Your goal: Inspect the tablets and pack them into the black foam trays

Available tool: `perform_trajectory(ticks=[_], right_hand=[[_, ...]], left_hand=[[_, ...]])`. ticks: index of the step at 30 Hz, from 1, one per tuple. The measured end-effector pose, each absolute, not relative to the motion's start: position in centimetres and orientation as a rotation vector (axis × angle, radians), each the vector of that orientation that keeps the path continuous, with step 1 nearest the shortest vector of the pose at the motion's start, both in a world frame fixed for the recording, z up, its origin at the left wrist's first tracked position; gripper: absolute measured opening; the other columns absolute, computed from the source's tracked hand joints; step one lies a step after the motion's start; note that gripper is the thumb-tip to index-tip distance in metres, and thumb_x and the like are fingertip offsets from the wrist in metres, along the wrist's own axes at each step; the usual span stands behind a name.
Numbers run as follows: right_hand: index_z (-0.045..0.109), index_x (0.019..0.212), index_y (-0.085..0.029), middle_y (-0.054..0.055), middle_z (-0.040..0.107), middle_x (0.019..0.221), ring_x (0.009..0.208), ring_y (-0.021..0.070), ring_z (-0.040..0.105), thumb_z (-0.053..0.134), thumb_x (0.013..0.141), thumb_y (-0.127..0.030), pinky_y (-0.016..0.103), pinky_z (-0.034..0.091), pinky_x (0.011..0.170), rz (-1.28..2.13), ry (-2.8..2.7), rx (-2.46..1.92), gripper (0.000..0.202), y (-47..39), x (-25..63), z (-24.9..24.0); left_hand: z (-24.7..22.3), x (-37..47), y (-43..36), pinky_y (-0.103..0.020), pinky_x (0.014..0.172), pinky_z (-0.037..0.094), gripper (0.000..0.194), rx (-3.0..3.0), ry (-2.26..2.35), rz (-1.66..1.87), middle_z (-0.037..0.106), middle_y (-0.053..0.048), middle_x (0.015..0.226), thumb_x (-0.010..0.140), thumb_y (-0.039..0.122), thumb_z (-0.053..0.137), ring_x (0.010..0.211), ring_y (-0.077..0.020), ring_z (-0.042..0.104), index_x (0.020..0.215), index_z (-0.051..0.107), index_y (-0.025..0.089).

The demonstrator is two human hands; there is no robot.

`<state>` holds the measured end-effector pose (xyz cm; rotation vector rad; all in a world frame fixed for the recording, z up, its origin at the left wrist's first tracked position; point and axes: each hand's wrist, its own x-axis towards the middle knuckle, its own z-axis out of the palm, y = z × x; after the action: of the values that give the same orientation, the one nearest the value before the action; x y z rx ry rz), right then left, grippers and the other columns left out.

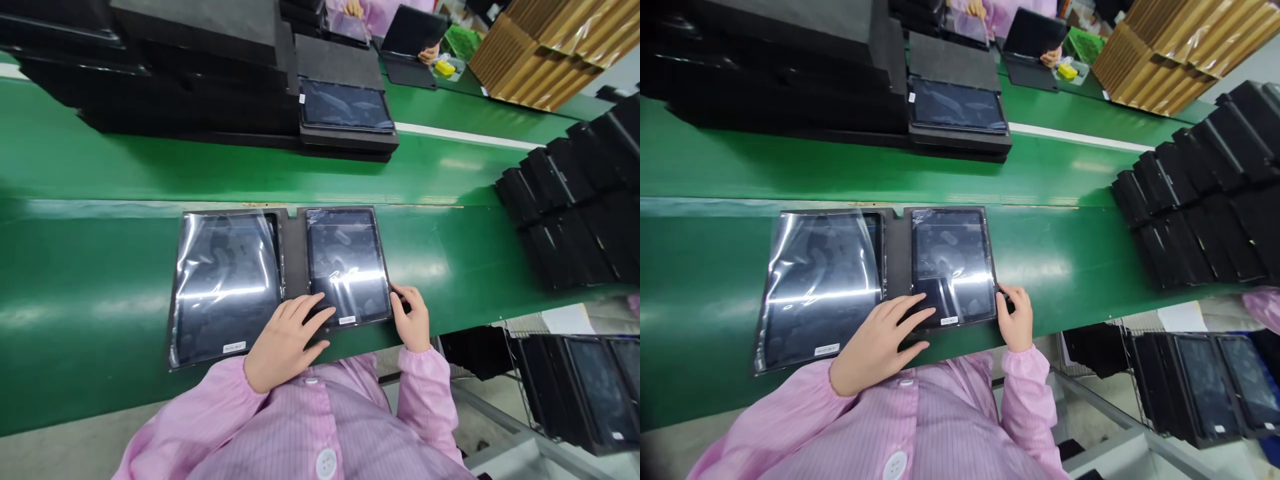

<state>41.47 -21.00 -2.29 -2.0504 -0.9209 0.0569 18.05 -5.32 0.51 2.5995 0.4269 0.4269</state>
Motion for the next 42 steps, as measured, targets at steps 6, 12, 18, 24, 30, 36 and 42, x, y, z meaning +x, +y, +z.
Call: perform_trajectory(ticks=[6,12,18,24,30,36,42], right_hand=[[0.080,0.095,-0.022,0.007,0.074,0.085,0.076,0.0209,0.067,0.062,0.089,-0.030,0.036,0.058,0.069,0.178,-0.848,-1.943,0.021,-21.9,41.9,-1.9],[0.078,0.085,-0.020,0.006,0.073,0.074,0.066,0.0196,0.067,0.060,0.088,-0.030,0.033,0.056,0.060,0.207,-0.705,-1.859,0.021,-22.9,42.8,-2.4],[0.077,0.082,-0.020,0.004,0.069,0.067,0.059,0.0177,0.063,0.061,0.087,-0.034,0.031,0.054,0.054,0.233,-0.622,-1.812,0.022,-23.2,42.9,-2.3],[0.077,0.085,-0.020,-0.002,0.061,0.056,0.047,0.0140,0.055,0.061,0.087,-0.029,0.027,0.048,0.047,0.306,-0.620,-1.809,0.019,-22.7,42.8,-1.6],[0.079,0.088,-0.022,0.000,0.064,0.061,0.054,0.0157,0.058,0.061,0.089,-0.031,0.030,0.050,0.054,0.409,-0.744,-1.804,0.020,-20.8,42.3,-0.3],[0.081,0.087,-0.020,0.000,0.057,0.054,0.057,0.0177,0.056,0.048,0.098,-0.048,0.034,0.050,0.063,0.493,-0.885,-1.842,0.045,-18.4,42.3,0.7],[0.077,0.074,-0.019,0.002,0.060,0.057,0.056,0.0174,0.058,0.037,0.099,-0.051,0.031,0.048,0.059,0.498,-0.942,-1.952,0.057,-16.7,42.5,2.2]], left_hand=[[0.6,19.8,-4.8,-0.040,0.091,0.060,0.019,2.561,0.361,0.420,0.078,-0.008,0.110,0.094,0.032,0.059,0.103,-0.0265,0.072,0.091,0.077,0.026],[1.6,20.1,-5.1,-0.030,0.071,0.061,0.024,2.094,0.798,0.510,0.081,-0.002,0.085,0.092,0.049,0.057,0.075,-0.0229,0.076,0.086,0.068,0.028],[2.2,19.5,-4.3,-0.037,0.087,0.065,0.038,1.293,0.997,0.451,0.083,-0.006,0.095,0.089,0.061,0.061,0.099,-0.0276,0.078,0.076,0.053,0.026],[2.0,19.0,-4.2,-0.041,0.097,0.063,0.042,1.104,1.006,0.418,0.083,-0.008,0.098,0.078,0.063,0.071,0.111,-0.0299,0.074,0.071,0.056,0.025],[2.3,19.1,-4.1,-0.051,0.102,0.059,0.046,1.131,1.018,0.363,0.082,-0.012,0.102,0.076,0.067,0.071,0.109,-0.0348,0.075,0.069,0.056,0.024],[2.3,19.6,-4.2,-0.051,0.094,0.061,0.039,1.219,0.988,0.492,0.081,-0.014,0.106,0.088,0.062,0.056,0.107,-0.0327,0.075,0.078,0.053,0.024],[1.8,19.7,-4.1,-0.055,0.116,0.042,0.039,2.005,0.980,0.543,0.059,-0.016,0.148,0.094,0.048,0.052,0.143,-0.0322,0.050,0.123,0.057,0.022]])
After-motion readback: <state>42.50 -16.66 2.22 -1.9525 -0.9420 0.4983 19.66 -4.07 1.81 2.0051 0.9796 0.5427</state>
